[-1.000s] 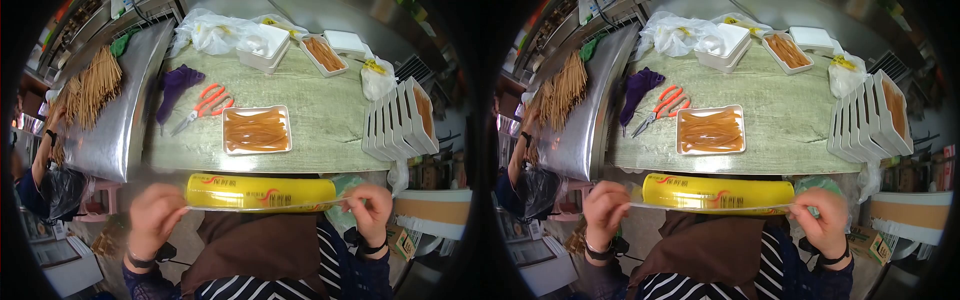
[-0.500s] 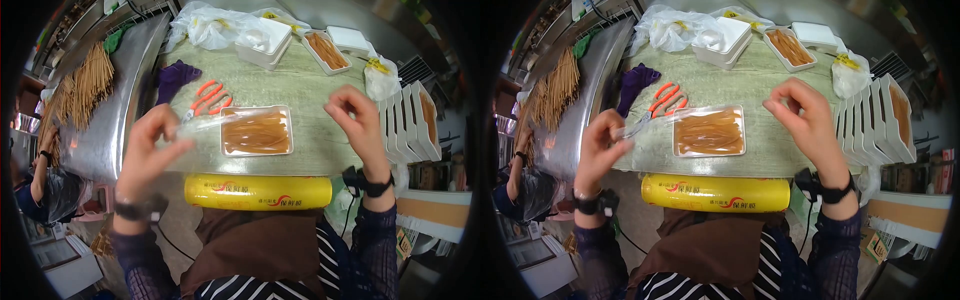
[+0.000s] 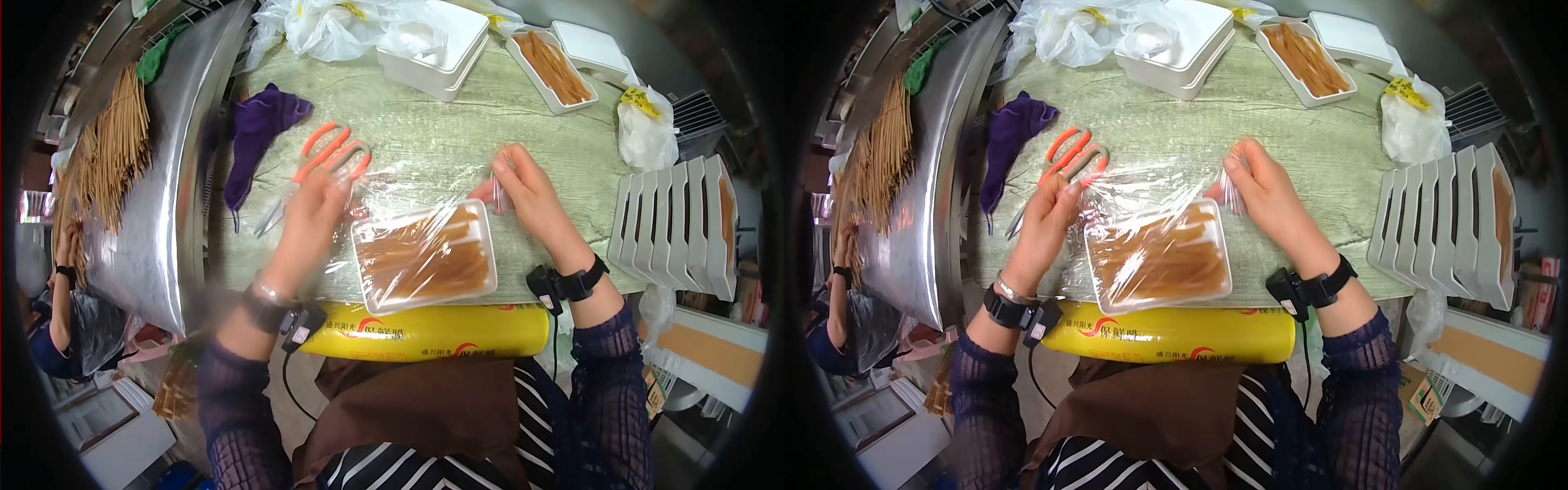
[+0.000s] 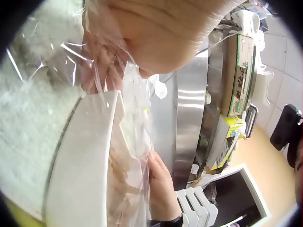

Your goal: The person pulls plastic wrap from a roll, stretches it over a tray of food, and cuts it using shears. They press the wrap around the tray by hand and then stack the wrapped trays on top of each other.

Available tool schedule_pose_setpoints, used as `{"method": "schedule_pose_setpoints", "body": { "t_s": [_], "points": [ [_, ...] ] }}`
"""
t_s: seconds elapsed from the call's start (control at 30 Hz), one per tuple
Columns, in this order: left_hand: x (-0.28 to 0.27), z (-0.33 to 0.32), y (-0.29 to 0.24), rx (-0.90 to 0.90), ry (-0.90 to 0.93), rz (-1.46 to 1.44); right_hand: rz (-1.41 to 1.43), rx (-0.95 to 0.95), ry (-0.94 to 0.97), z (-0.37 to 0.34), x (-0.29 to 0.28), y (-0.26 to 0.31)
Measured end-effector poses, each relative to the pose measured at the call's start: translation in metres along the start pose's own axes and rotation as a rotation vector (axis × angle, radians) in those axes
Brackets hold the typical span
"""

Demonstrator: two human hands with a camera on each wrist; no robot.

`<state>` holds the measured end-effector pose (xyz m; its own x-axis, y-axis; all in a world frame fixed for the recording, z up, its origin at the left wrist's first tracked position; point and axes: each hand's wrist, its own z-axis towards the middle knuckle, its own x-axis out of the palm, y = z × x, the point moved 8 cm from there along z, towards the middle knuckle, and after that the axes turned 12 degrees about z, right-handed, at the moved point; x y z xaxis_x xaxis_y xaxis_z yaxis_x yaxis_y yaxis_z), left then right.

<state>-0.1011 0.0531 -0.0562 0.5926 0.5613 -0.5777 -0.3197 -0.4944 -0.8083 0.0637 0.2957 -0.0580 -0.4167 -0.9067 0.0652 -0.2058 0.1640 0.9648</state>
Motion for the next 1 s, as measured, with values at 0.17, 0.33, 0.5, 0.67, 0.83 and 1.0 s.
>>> {"method": "schedule_pose_setpoints", "body": {
  "t_s": [0.17,0.33,0.5,0.67,0.83,1.0],
  "points": [
    [0.019,-0.013,-0.007,-0.256,0.062,-0.462,0.074,0.135,-0.019,-0.009,-0.003,-0.007],
    [0.034,-0.011,0.000,-0.277,0.153,-0.591,0.172,0.276,-0.025,-0.018,0.002,-0.015],
    [0.048,-0.031,0.005,-0.236,0.173,-0.546,0.083,0.325,0.074,-0.035,0.007,-0.021],
    [0.040,-0.047,-0.001,-0.049,0.238,-0.187,-0.265,0.048,0.181,-0.058,0.012,-0.022],
    [0.040,-0.070,0.015,-0.260,0.413,-0.333,-0.342,-0.068,0.111,-0.073,0.009,-0.017],
    [0.033,-0.081,-0.013,-0.265,0.359,-0.450,0.053,0.174,0.033,-0.085,0.007,-0.029]
  ]
}}
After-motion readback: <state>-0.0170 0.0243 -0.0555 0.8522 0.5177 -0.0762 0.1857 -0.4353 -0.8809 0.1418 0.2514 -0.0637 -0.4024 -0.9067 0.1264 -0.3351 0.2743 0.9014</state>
